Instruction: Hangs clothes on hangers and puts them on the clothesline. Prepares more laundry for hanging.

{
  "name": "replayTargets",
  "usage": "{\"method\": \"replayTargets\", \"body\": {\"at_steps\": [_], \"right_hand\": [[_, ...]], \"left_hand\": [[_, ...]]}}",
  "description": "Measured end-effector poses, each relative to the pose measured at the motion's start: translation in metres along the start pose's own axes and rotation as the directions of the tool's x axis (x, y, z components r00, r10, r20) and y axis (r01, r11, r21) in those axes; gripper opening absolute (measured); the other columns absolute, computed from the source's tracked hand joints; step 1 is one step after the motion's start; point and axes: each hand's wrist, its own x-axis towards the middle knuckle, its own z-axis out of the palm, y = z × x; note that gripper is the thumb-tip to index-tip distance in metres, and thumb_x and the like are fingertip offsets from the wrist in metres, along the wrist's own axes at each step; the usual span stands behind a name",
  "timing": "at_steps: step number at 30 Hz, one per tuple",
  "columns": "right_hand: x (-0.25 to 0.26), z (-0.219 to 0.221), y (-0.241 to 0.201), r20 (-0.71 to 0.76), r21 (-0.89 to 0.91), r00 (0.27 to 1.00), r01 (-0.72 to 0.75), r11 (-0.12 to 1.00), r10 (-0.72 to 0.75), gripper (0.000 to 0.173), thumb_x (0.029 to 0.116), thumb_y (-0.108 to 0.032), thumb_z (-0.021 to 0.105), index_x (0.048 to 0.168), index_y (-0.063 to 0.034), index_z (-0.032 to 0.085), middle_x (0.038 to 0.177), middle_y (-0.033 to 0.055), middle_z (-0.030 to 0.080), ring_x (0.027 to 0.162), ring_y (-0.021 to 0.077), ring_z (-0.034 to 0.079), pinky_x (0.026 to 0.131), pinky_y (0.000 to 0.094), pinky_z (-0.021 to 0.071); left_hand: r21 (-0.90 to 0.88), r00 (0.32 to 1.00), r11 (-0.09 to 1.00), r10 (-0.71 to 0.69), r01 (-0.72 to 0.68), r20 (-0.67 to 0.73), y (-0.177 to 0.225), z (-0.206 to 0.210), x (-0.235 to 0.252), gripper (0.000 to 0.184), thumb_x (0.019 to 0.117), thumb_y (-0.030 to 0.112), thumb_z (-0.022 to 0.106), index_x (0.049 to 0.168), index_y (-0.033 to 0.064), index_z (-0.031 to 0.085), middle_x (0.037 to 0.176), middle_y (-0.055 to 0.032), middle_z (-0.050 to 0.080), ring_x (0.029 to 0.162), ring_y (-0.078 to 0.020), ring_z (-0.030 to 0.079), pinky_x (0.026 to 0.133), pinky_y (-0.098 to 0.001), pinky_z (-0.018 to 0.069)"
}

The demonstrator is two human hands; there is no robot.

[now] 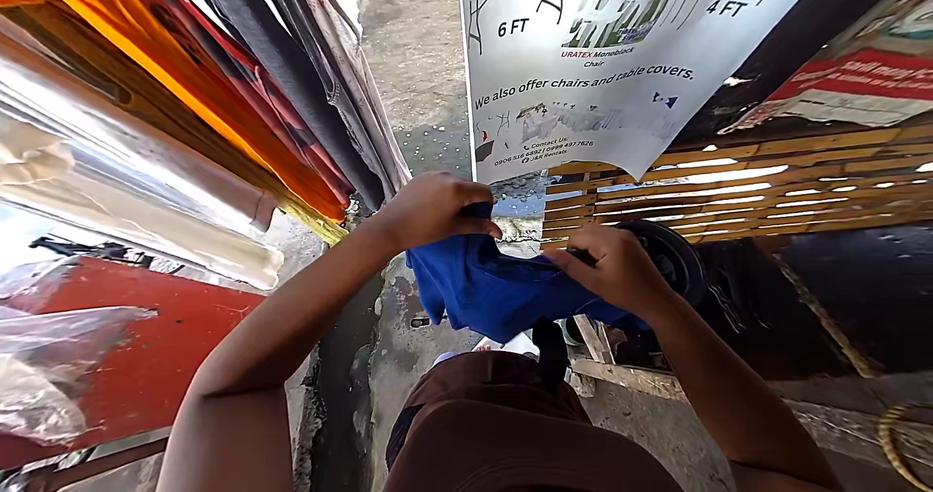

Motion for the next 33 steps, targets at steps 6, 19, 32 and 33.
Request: {"method": "replayTargets", "body": {"at_steps": [6,19,32,33], "right_hand": [[0.003,-0.048,0.008,-0.106,-0.038,0.987,-0.128,0.991,0.123,0.045,0.0988,-0.040,0.059,0.067,-0.0085,0.054,0.056,-0.0019,0.045,0.050,0.0082,0.043,0.047,0.0290,0.0349],[0.015,-0.065,-0.014,-0.227,0.066,0.972,0.067,0.996,-0.050,0.036,0.0959,-0.029,0.066,0.068,-0.0081,0.059,0.061,-0.0072,0.050,0.054,-0.0081,0.043,0.049,0.0089,0.0335],[0.038,-0.046,-0.029,-0.182,0.000,0.976,0.125,0.992,-0.123,0.040,0.0954,-0.031,0.064,0.063,-0.0090,0.055,0.056,-0.0041,0.045,0.049,0.0002,0.039,0.045,0.0173,0.0289],[0.042,-0.044,-0.030,-0.186,0.012,0.974,0.136,0.991,-0.131,0.040,0.0950,-0.030,0.065,0.062,-0.0092,0.053,0.055,-0.0043,0.044,0.048,0.0001,0.038,0.045,0.0171,0.0279]], "left_hand": [[0.025,0.980,0.998,-0.052,0.058,-0.190,-0.017,-0.012,-0.031,0.028,0.0947,0.031,0.069,0.093,0.0035,0.072,0.081,-0.0098,0.070,0.071,-0.0218,0.067,0.065,-0.0462,0.0541],[0.040,0.951,0.999,0.033,-0.022,-0.307,0.002,-0.001,-0.008,0.028,0.1016,0.025,0.060,0.094,0.0003,0.072,0.079,-0.0122,0.064,0.068,-0.0226,0.063,0.062,-0.0391,0.0531],[0.185,0.886,0.970,0.222,-0.158,-0.407,0.023,0.016,0.015,0.037,0.1023,0.032,0.057,0.086,0.0046,0.076,0.089,-0.0125,0.070,0.086,-0.0278,0.066,0.076,-0.0417,0.0518],[0.148,0.894,0.973,0.222,-0.178,-0.389,0.027,0.019,0.017,0.036,0.1019,0.031,0.058,0.087,0.0044,0.076,0.086,-0.0115,0.070,0.083,-0.0261,0.067,0.073,-0.0404,0.0530]]}}
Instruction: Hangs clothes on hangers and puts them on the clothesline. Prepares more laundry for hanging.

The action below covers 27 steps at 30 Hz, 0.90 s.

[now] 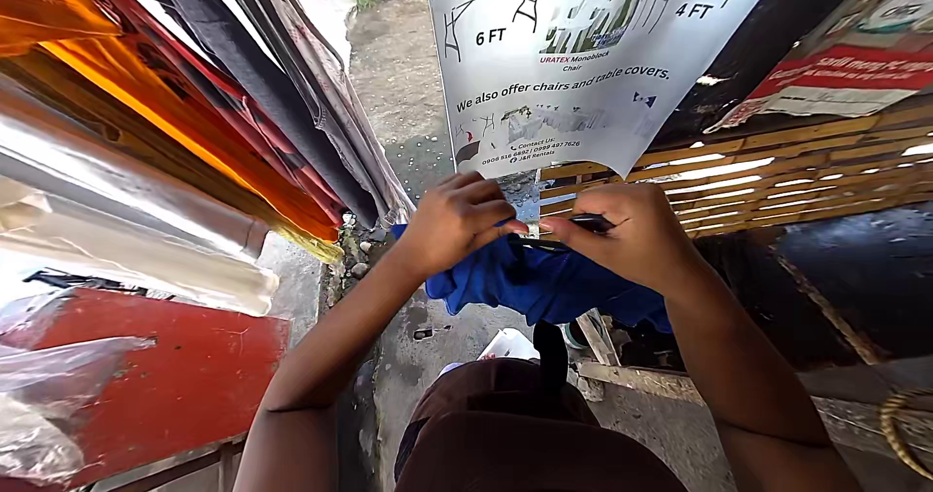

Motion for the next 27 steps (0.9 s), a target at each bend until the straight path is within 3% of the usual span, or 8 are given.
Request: {"method": "replayTargets", "body": {"at_steps": [7,9,11,14,21,23,25,27], "right_hand": [[-0.003,-0.010,0.009,-0.026,0.126,0.996,0.091,0.988,-0.088,0.033,0.0953,-0.035,0.068,0.082,-0.0047,0.065,0.076,-0.0030,0.057,0.071,-0.0015,0.053,0.064,0.0129,0.0439],[-0.013,-0.016,0.019,0.139,0.060,0.988,0.064,0.996,-0.072,0.050,0.0954,-0.052,0.062,0.113,-0.0048,0.067,0.104,0.0014,0.065,0.102,0.0077,0.060,0.090,0.0250,0.0514],[-0.026,-0.019,0.035,0.314,-0.036,0.948,-0.037,0.999,0.046,0.063,0.0931,-0.055,0.062,0.130,-0.0040,0.065,0.122,0.0101,0.067,0.116,0.0229,0.062,0.100,0.0445,0.0505],[-0.039,-0.016,0.051,0.492,-0.122,0.849,-0.155,0.980,0.195,0.039,0.1012,-0.033,0.062,0.121,-0.0008,0.070,0.104,0.0148,0.073,0.096,0.0302,0.071,0.084,0.0541,0.0564],[-0.054,-0.044,0.080,0.330,-0.136,0.929,-0.126,0.983,0.165,0.030,0.1033,-0.013,0.050,0.106,0.0065,0.073,0.085,0.0170,0.071,0.077,0.0277,0.070,0.074,0.0494,0.0568],[-0.057,-0.054,0.086,0.308,-0.126,0.924,-0.197,0.972,0.227,0.034,0.1025,-0.021,0.054,0.119,0.0038,0.071,0.106,0.0175,0.073,0.098,0.0283,0.070,0.089,0.0513,0.0552],[-0.052,-0.056,0.084,0.337,-0.116,0.913,-0.202,0.972,0.230,0.067,0.0939,-0.046,0.062,0.145,-0.0038,0.056,0.140,0.0152,0.062,0.129,0.0284,0.060,0.108,0.0505,0.0475],[-0.039,-0.050,0.072,0.333,-0.111,0.927,-0.142,0.984,0.171,0.083,0.0896,-0.059,0.062,0.151,-0.0049,0.049,0.147,0.0156,0.056,0.135,0.0298,0.054,0.110,0.0509,0.0450]], "left_hand": [[0.043,0.979,0.999,-0.012,0.003,0.202,0.004,0.006,-0.022,0.021,0.0998,0.021,0.058,0.097,0.0053,0.072,0.074,-0.0074,0.068,0.059,-0.0223,0.067,0.048,-0.0383,0.0504],[0.064,0.984,0.997,-0.052,0.041,0.173,-0.002,0.001,-0.031,0.022,0.0992,0.019,0.058,0.100,0.0043,0.074,0.076,-0.0087,0.070,0.061,-0.0235,0.068,0.050,-0.0398,0.0521],[0.068,0.984,0.993,-0.109,0.100,0.138,-0.010,-0.005,-0.042,0.024,0.0989,0.018,0.058,0.103,0.0032,0.076,0.080,-0.0102,0.073,0.063,-0.0242,0.070,0.052,-0.0415,0.0543],[0.093,0.985,0.986,-0.147,0.139,0.091,-0.016,-0.015,-0.053,0.024,0.0987,0.019,0.057,0.103,0.0036,0.075,0.079,-0.0099,0.072,0.062,-0.0237,0.069,0.051,-0.0413,0.0530],[0.174,0.975,0.962,-0.221,0.213,0.030,-0.023,-0.043,-0.072,0.029,0.1004,0.021,0.054,0.103,0.0019,0.075,0.084,-0.0120,0.073,0.065,-0.0246,0.069,0.055,-0.0431,0.0543],[0.178,0.971,0.955,-0.239,0.237,-0.014,-0.025,-0.053,-0.077,0.030,0.1002,0.021,0.054,0.103,0.0011,0.076,0.080,-0.0112,0.069,0.061,-0.0224,0.064,0.053,-0.0399,0.0507],[0.183,0.974,0.957,-0.220,0.224,-0.046,-0.025,-0.055,-0.075,0.029,0.0994,0.020,0.055,0.102,0.0011,0.076,0.078,-0.0109,0.069,0.060,-0.0211,0.064,0.052,-0.0379,0.0498],[0.179,0.978,0.961,-0.203,0.210,-0.056,-0.025,-0.053,-0.070,0.028,0.0997,0.020,0.055,0.101,0.0015,0.075,0.079,-0.0104,0.069,0.061,-0.0205,0.064,0.053,-0.0377,0.0503]]}}
